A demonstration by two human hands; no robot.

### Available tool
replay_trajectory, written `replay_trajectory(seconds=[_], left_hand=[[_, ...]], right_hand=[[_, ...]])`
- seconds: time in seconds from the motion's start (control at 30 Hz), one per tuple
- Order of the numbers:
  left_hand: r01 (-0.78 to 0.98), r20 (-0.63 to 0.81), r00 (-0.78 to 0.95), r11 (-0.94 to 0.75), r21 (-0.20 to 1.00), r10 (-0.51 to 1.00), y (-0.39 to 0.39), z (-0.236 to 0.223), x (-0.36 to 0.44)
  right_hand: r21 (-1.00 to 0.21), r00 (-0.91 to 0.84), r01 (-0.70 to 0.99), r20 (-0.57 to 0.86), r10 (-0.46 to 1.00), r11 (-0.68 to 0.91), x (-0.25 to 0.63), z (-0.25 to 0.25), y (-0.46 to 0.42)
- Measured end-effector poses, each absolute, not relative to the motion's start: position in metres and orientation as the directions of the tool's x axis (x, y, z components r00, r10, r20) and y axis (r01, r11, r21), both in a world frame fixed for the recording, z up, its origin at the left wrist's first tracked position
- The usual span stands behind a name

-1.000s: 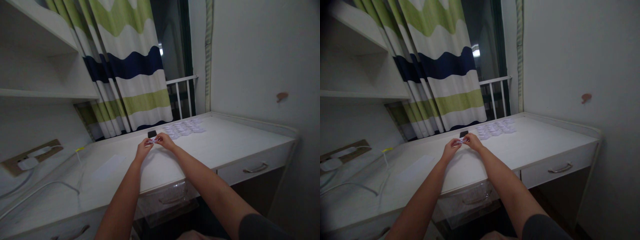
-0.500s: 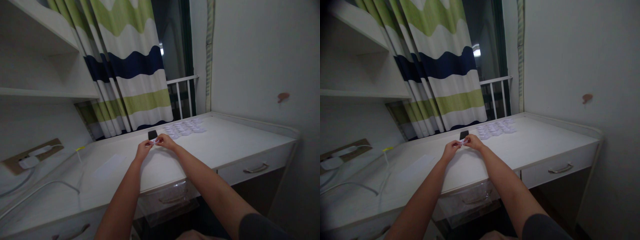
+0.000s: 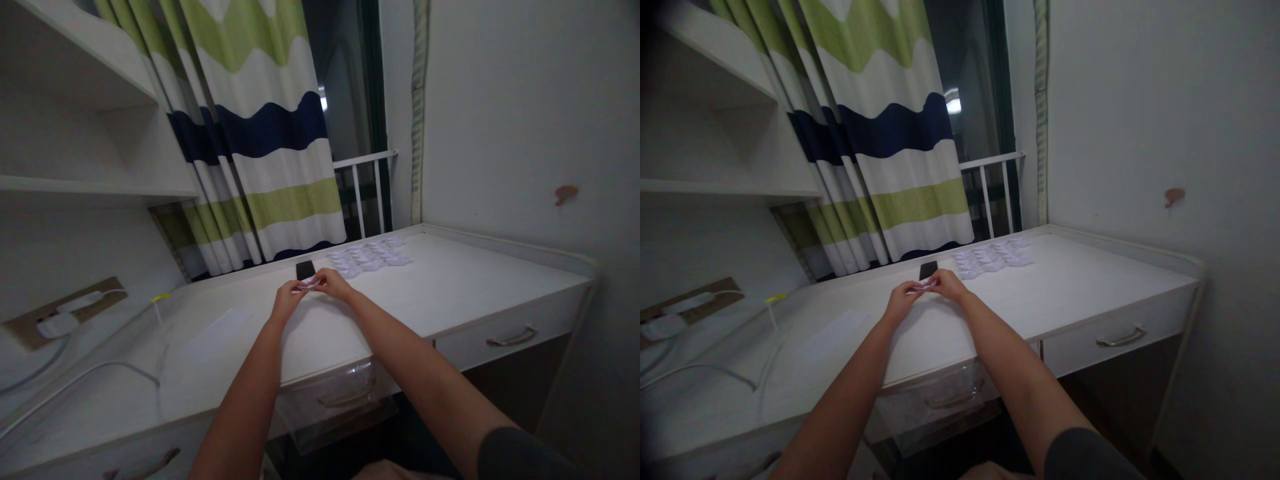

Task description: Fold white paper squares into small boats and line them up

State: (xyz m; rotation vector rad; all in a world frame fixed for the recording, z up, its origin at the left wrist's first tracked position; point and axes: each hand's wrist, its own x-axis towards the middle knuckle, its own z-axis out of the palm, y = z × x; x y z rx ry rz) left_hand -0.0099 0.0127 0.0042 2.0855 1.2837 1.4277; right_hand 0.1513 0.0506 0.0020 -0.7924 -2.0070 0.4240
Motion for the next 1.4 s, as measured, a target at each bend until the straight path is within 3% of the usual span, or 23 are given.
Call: replay_trajectory(seconds=[0.2,0.53,0.83,1.13,1.4], left_hand=[[0.597,0.607,0.096,-0.533,0.599,0.789,0.015,0.002,-0.011],[0.572,0.587,0.103,-0.531,0.626,0.803,0.011,0.006,-0.009],[0.664,0.624,0.120,-0.530,0.528,0.772,0.016,0.004,-0.011],[0.625,0.585,0.088,-0.502,0.597,0.806,0.017,0.002,-0.012],[0.673,0.604,0.118,-0.511,0.535,0.788,0.019,0.001,-0.015]], right_hand=[[-0.550,-0.376,0.408,0.626,0.683,0.729,0.151,0.000,0.054],[-0.529,-0.373,0.410,0.646,0.666,0.743,0.151,0.004,0.048],[-0.472,-0.391,0.503,0.623,0.678,0.724,0.151,0.005,0.046],[-0.500,-0.412,0.541,0.544,0.731,0.676,0.153,0.009,0.039],[-0.425,-0.465,0.573,0.535,0.705,0.701,0.158,0.011,0.042]])
